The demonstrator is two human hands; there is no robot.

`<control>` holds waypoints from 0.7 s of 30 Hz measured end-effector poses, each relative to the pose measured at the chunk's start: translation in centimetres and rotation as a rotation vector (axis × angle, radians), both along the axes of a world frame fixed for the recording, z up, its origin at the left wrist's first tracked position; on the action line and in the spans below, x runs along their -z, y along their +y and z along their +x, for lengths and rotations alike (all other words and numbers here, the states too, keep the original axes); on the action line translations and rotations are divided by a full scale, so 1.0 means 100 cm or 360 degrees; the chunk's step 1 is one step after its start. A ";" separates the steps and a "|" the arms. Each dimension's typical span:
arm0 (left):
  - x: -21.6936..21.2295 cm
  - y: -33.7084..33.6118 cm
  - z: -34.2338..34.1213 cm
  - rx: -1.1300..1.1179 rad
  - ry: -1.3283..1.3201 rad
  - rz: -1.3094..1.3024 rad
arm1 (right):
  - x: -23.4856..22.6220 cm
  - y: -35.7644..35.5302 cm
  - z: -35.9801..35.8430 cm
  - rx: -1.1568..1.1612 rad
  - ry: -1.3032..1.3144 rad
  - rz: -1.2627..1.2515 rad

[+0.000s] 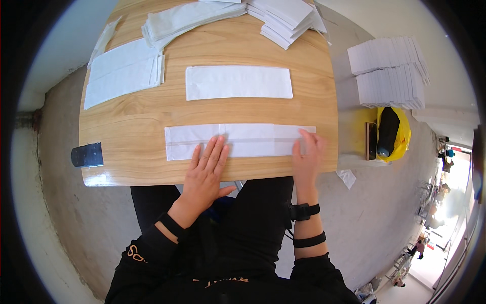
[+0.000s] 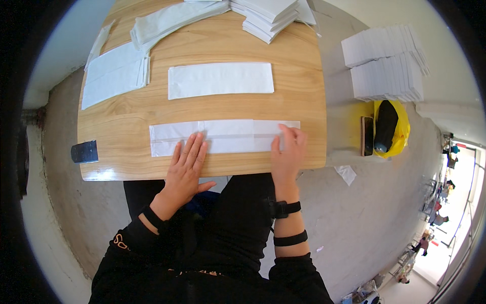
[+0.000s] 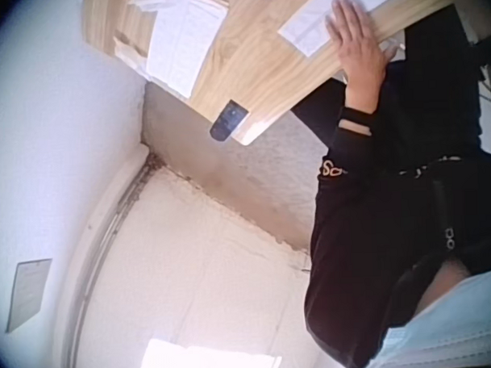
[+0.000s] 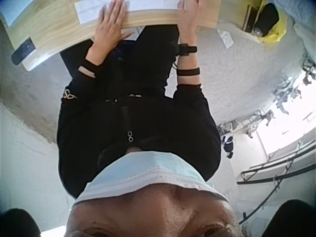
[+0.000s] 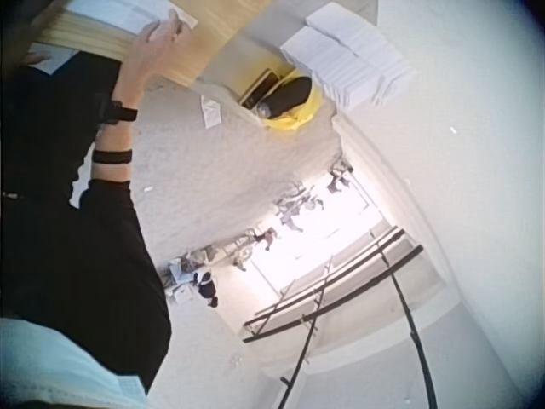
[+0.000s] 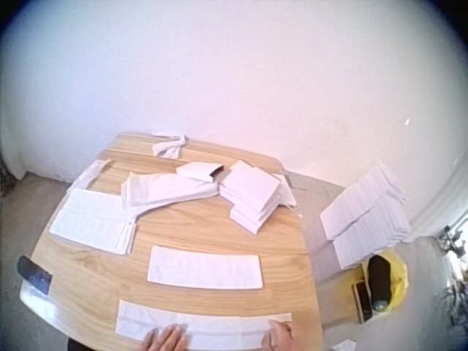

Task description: Folding white paper sheets or liners and stacking them on a wooden table.

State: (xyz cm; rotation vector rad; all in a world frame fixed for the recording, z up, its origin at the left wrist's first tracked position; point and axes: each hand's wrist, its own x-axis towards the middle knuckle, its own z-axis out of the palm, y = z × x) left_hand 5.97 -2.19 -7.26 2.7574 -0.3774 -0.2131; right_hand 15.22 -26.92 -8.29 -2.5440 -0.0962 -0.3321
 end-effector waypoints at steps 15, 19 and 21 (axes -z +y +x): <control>0.000 0.000 0.000 -0.0006 -0.0024 0.0000 | 0.011 0.004 0.004 -0.0136 0.0022 -0.0039; 0.001 0.000 -0.001 -0.0017 -0.0021 -0.0006 | 0.012 0.007 0.005 -0.0103 0.0017 -0.0056; 0.002 -0.001 -0.001 -0.0030 -0.0029 0.0007 | 0.014 0.007 0.005 -0.0093 -0.0008 -0.0109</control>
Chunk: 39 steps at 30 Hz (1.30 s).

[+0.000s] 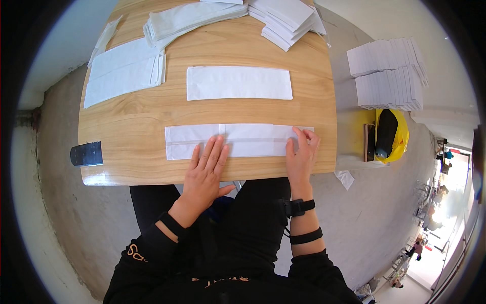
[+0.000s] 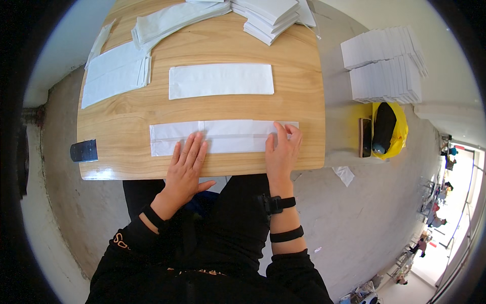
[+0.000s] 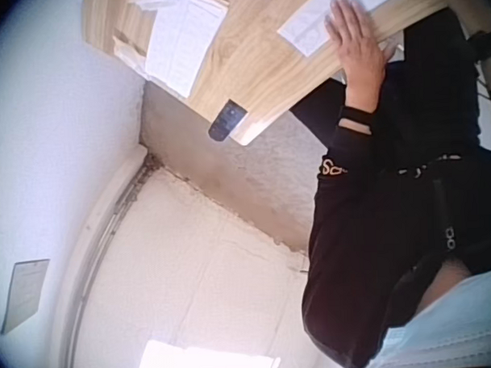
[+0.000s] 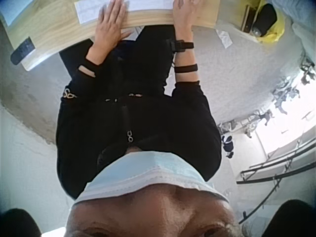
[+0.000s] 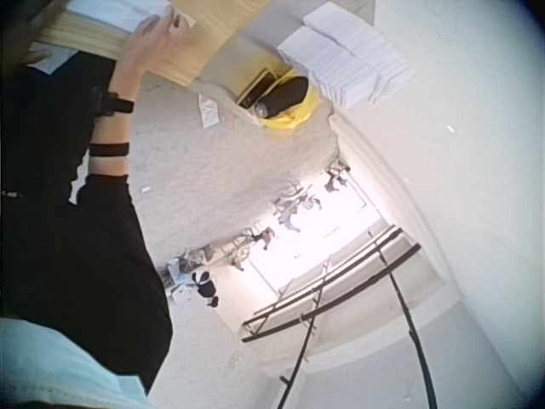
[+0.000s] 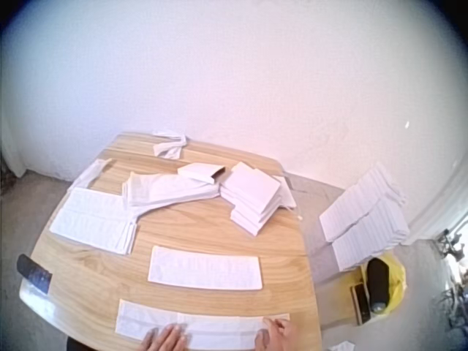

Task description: Folding white paper sheets or liners and stacking them on a wooden table.

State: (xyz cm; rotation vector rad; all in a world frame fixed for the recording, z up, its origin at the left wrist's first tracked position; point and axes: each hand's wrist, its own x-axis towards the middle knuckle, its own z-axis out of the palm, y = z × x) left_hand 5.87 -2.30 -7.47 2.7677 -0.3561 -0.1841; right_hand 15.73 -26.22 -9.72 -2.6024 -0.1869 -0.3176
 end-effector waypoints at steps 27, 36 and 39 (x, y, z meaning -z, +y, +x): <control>-0.003 -0.001 0.001 -0.0025 0.0005 -0.0034 | -0.029 0.063 -0.014 -0.0414 0.0121 0.0427; -0.010 0.026 -0.007 -0.0539 -0.0164 -0.0245 | -0.016 0.085 -0.015 -0.0659 0.0206 0.0309; -0.007 0.061 -0.016 -0.0992 -0.0320 -0.0307 | -0.015 0.087 -0.016 -0.0635 0.0229 0.0301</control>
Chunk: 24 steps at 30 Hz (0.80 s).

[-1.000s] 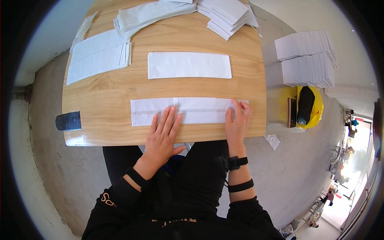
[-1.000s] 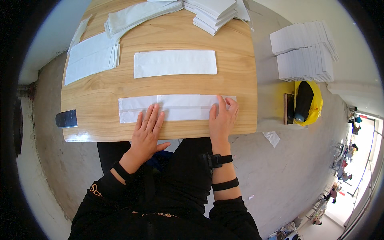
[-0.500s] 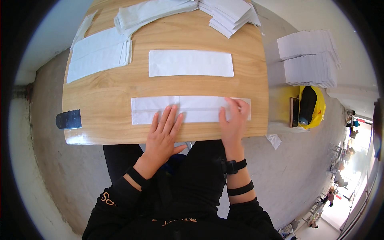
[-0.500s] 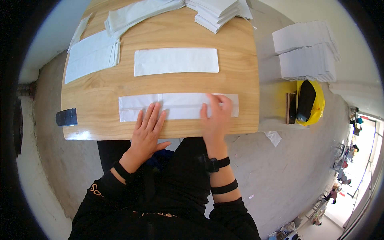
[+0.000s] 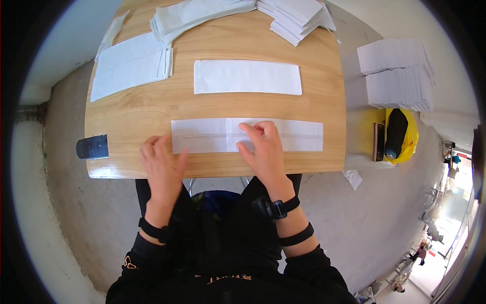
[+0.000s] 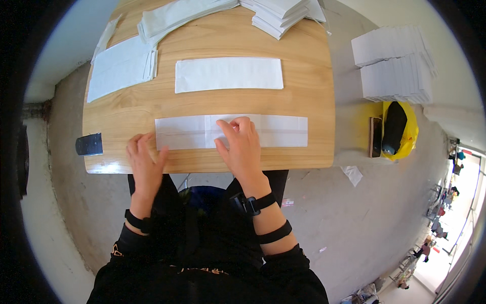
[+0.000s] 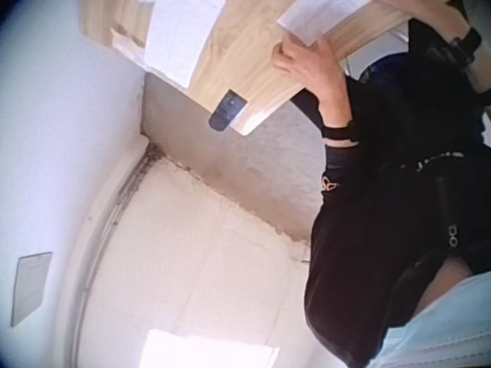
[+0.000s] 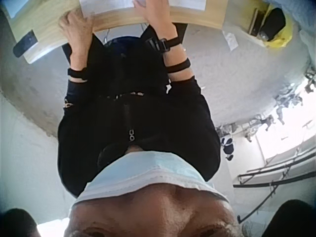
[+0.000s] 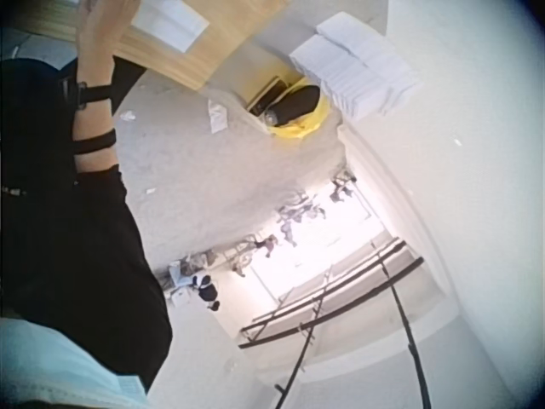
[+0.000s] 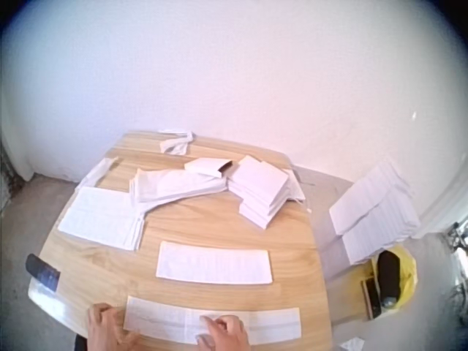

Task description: Folding white paper sheets or liners and stacking them on a wooden table.

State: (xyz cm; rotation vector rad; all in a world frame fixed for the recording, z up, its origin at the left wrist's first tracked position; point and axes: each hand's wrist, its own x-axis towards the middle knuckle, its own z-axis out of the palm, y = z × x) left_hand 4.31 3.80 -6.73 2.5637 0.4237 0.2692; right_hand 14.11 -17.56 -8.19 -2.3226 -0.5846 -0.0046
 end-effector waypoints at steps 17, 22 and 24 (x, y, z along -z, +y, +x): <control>-0.002 -0.014 0.022 -0.0789 -0.0048 -0.2100 | 0.001 0.001 -0.001 0.0041 0.0022 0.0028; -0.014 -0.030 0.031 -0.0608 -0.0035 -0.2128 | -0.003 0.001 0.001 0.0056 0.0053 0.0013; -0.019 -0.044 0.034 -0.0316 -0.0125 -0.1997 | -0.001 0.002 0.002 0.0036 0.0024 -0.0016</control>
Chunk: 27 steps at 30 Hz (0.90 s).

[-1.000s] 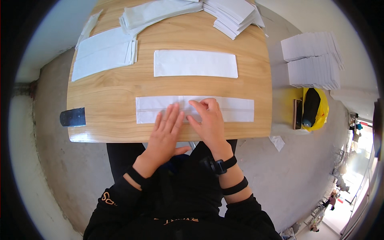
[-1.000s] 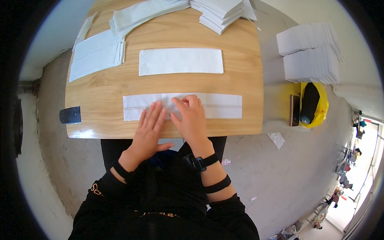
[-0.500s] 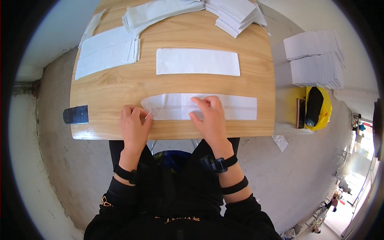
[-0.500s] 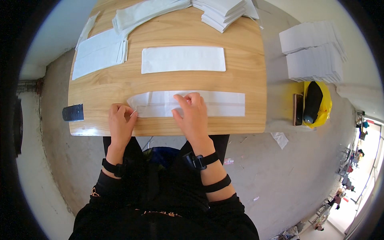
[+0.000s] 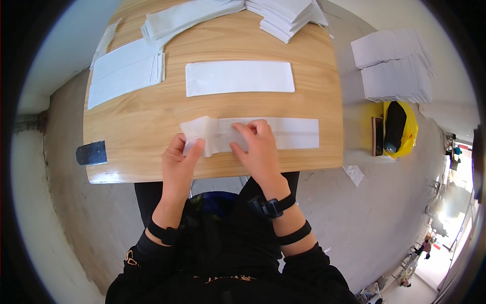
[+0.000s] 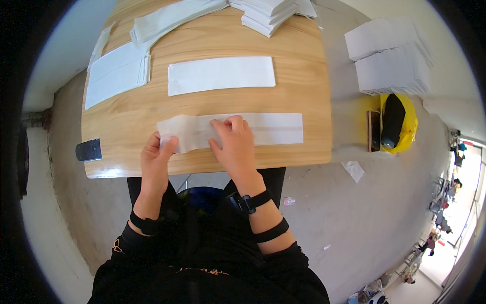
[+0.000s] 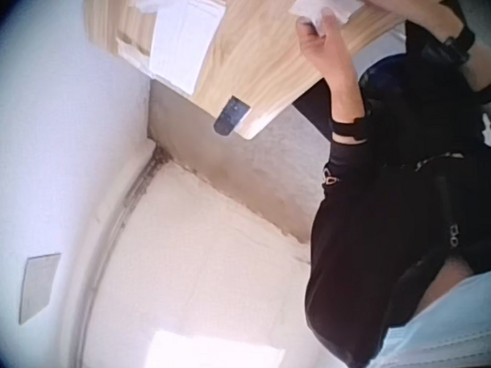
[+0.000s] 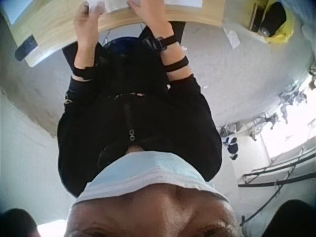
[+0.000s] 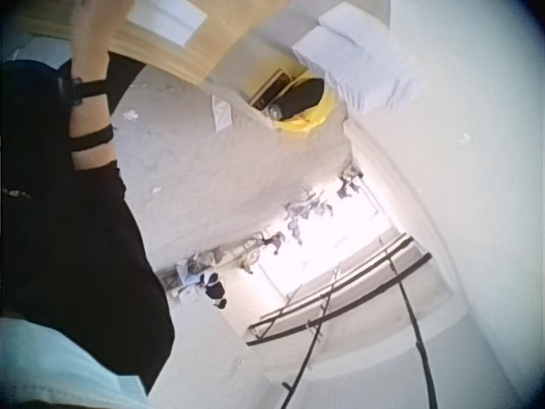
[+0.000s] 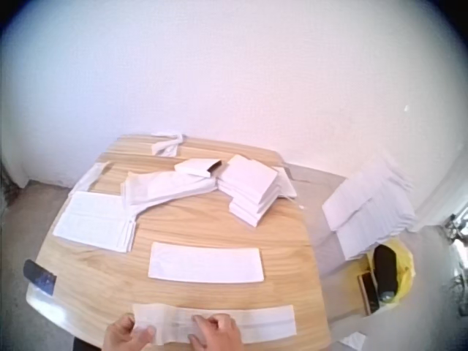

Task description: Folding white paper sheets or liners and stacking them on a wooden table.

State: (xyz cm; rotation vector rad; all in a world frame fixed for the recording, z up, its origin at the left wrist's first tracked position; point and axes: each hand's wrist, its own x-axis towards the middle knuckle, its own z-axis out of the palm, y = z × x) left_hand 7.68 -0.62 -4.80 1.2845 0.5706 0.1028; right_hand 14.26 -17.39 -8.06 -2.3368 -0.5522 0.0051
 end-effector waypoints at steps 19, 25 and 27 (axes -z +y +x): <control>0.014 -0.063 0.022 0.0833 -0.0175 0.1048 | -0.012 -0.027 -0.004 0.0612 0.0783 0.0648; 0.010 -0.033 0.002 0.0912 -0.0464 0.1329 | -0.006 -0.025 -0.003 0.0638 0.0479 0.0314; 0.010 -0.024 -0.001 0.0866 -0.0431 0.1512 | -0.004 -0.027 -0.003 0.0651 0.0427 0.0253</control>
